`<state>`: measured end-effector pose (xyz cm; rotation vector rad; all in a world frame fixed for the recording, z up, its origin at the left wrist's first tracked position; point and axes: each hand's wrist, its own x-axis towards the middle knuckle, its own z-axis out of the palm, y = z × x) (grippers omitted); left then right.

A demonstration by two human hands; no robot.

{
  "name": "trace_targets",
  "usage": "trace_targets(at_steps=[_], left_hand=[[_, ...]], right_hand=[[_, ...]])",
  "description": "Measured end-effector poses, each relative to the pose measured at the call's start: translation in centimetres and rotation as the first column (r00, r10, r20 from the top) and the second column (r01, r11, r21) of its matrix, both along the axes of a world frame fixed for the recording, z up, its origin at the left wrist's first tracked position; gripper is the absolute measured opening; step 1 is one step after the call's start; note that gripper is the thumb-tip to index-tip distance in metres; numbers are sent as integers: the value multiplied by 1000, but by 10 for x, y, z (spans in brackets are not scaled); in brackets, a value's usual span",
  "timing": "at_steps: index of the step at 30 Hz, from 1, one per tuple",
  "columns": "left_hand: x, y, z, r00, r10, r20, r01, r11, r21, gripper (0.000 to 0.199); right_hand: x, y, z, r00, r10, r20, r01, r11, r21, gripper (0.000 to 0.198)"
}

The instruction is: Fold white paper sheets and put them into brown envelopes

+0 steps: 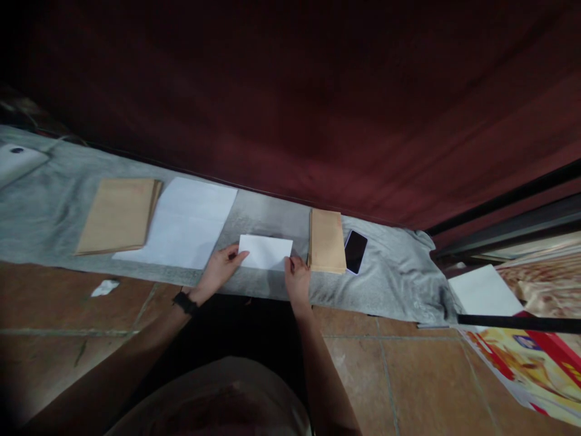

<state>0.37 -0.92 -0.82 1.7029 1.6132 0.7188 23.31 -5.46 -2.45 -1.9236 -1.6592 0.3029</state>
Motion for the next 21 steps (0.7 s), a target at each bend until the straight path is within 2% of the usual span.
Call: trace_targets(at_steps=[4, 9, 12, 16, 18, 21], left_hand=[[14, 9, 6, 981, 72, -182, -74, 997, -9, 37], [20, 6, 10, 949, 79, -304, -83, 997, 2, 52], [22, 3, 9, 936, 66, -347, -65, 998, 13, 52], [25, 0, 8, 915, 68, -399, -38, 996, 84, 50], [26, -1, 7, 903, 70, -425, -28, 994, 105, 49], [27, -3, 5, 874, 72, -480, 7, 987, 160, 46]], right_hand=[[-11, 6, 3, 978, -70, 195, 77, 997, -29, 25], [-18, 5, 3, 950, -103, 294, 110, 994, -8, 24], [-25, 6, 2, 959, -21, 284, 8, 999, 46, 35], [-40, 5, -3, 938, 246, 242, -267, 962, 57, 42], [-48, 4, -7, 919, 295, 262, -309, 951, 14, 45], [-54, 2, -12, 915, 276, 293, -280, 960, -31, 48]])
